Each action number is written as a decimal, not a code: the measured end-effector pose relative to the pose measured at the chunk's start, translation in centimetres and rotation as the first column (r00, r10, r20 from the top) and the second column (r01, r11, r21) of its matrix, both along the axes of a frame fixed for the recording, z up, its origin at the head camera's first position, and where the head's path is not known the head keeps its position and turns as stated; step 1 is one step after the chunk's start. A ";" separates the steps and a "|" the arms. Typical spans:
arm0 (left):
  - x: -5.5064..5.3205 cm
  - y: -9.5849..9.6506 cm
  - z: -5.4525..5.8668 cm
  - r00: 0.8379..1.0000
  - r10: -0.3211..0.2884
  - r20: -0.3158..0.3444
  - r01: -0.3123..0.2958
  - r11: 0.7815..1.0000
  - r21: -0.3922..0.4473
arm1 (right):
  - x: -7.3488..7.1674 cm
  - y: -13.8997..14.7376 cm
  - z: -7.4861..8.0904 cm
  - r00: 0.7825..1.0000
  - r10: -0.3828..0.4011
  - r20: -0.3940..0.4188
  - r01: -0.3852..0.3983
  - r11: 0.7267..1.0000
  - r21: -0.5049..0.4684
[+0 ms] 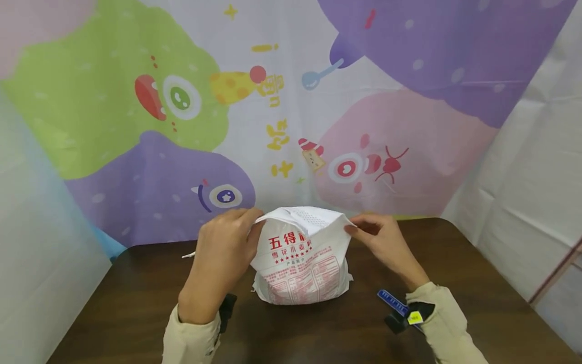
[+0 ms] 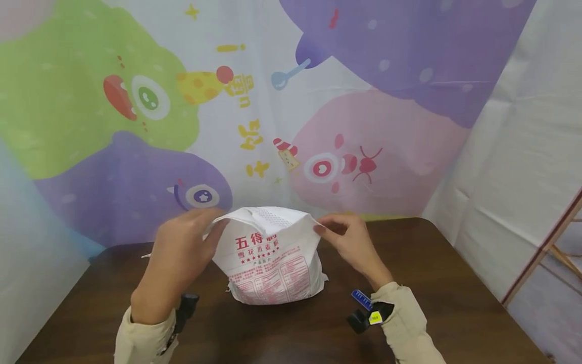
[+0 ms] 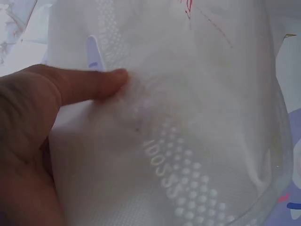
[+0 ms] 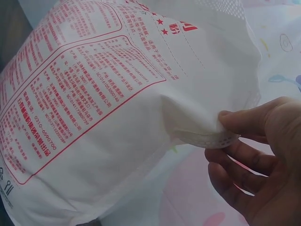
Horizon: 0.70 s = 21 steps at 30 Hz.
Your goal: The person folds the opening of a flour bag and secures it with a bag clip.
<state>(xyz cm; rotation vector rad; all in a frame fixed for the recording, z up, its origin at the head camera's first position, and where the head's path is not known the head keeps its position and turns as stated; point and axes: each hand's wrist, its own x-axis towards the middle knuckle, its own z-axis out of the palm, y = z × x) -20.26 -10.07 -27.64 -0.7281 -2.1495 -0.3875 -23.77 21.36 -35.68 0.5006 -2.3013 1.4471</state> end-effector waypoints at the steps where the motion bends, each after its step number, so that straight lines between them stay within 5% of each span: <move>1: -0.1 0.0 -0.1 1.000 0.004 -0.013 -0.004 1.000 0.005 | 0.0 0.0 0.0 1.000 0.001 -0.008 -0.001 1.000 0.004; 12: -1.2 -0.2 -0.7 0.996 0.015 -0.094 -0.008 0.997 0.076 | 0.2 -0.4 0.4 0.999 0.020 -0.049 -0.021 1.000 -0.021; 21: -2.3 -0.2 -0.8 0.992 -0.008 -0.125 0.026 0.990 0.140 | 0.5 -0.1 0.6 0.994 -0.035 -0.102 0.040 0.998 0.050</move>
